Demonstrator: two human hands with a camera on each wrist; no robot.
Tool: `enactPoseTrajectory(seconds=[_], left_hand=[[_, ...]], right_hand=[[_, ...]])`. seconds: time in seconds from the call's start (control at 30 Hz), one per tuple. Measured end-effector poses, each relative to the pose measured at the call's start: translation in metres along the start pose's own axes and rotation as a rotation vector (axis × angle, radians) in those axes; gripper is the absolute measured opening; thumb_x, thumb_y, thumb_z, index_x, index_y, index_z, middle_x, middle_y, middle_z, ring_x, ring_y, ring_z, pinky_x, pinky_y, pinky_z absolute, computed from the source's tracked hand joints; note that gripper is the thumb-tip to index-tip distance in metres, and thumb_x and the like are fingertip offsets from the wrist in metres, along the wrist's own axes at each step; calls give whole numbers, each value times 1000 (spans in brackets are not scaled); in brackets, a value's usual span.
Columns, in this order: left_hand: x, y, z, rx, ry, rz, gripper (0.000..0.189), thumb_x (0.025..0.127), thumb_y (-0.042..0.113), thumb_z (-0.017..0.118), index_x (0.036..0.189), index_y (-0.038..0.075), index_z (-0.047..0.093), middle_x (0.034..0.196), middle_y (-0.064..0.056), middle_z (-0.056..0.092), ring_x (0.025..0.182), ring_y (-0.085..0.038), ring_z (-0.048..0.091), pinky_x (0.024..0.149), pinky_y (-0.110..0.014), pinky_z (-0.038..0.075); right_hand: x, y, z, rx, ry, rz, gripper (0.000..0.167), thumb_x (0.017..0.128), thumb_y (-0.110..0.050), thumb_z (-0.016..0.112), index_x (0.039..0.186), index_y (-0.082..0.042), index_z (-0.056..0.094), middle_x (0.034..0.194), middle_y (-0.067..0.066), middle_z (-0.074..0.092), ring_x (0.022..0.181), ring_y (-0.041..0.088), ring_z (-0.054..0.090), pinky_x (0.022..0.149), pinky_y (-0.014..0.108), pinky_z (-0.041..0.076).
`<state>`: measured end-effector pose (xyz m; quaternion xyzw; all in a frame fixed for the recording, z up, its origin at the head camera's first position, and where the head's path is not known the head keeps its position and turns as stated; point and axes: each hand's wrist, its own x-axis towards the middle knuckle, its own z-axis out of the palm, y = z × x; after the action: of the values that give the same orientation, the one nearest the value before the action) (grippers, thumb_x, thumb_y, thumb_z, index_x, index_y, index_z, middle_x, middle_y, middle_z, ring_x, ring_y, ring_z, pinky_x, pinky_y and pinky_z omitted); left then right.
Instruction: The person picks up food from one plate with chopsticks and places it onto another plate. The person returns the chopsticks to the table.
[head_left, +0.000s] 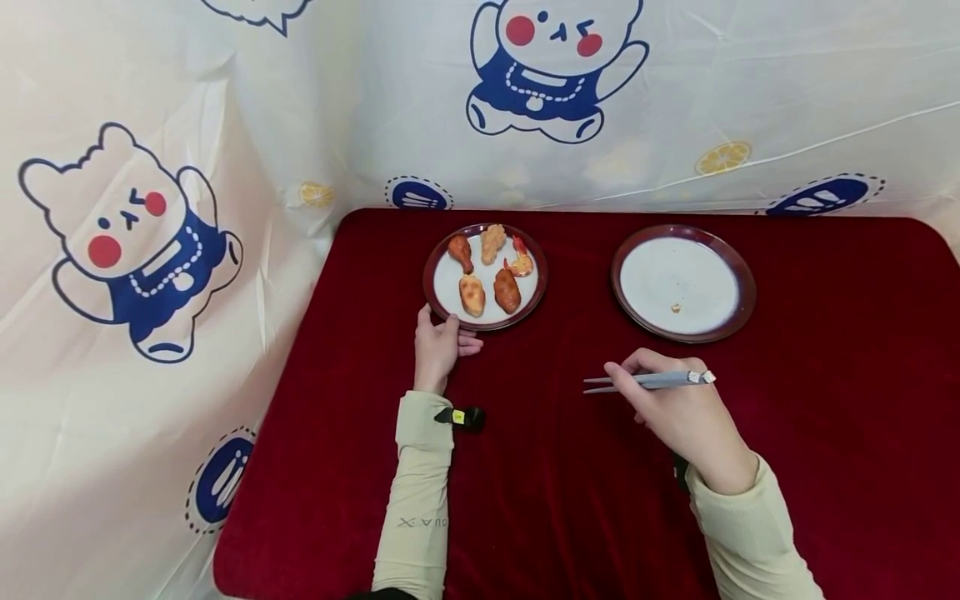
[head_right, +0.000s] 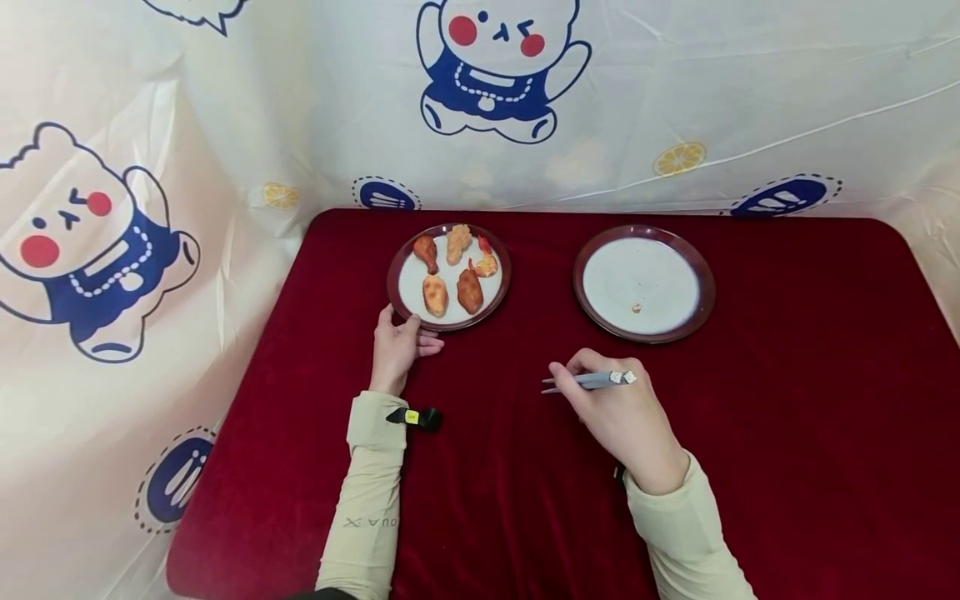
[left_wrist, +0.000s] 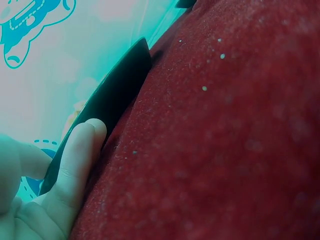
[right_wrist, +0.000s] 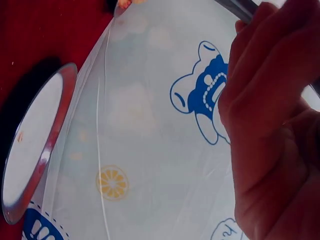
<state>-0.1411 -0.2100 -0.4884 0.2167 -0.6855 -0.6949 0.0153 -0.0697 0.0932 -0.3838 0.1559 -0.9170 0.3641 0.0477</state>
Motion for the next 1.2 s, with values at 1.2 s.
enactPoseTrajectory(seconds=[1.2], left_hand=[[-1,0,-2,-18,-3,-1,69,100,14,45,156,14,5,89,-22,68,58,-20,70,64,-37,64]], right_hand=[[37,2,-1,266,2,30,30,96,-25,60,75,-8,73,64,4,66,52,17,64,47,24,57]])
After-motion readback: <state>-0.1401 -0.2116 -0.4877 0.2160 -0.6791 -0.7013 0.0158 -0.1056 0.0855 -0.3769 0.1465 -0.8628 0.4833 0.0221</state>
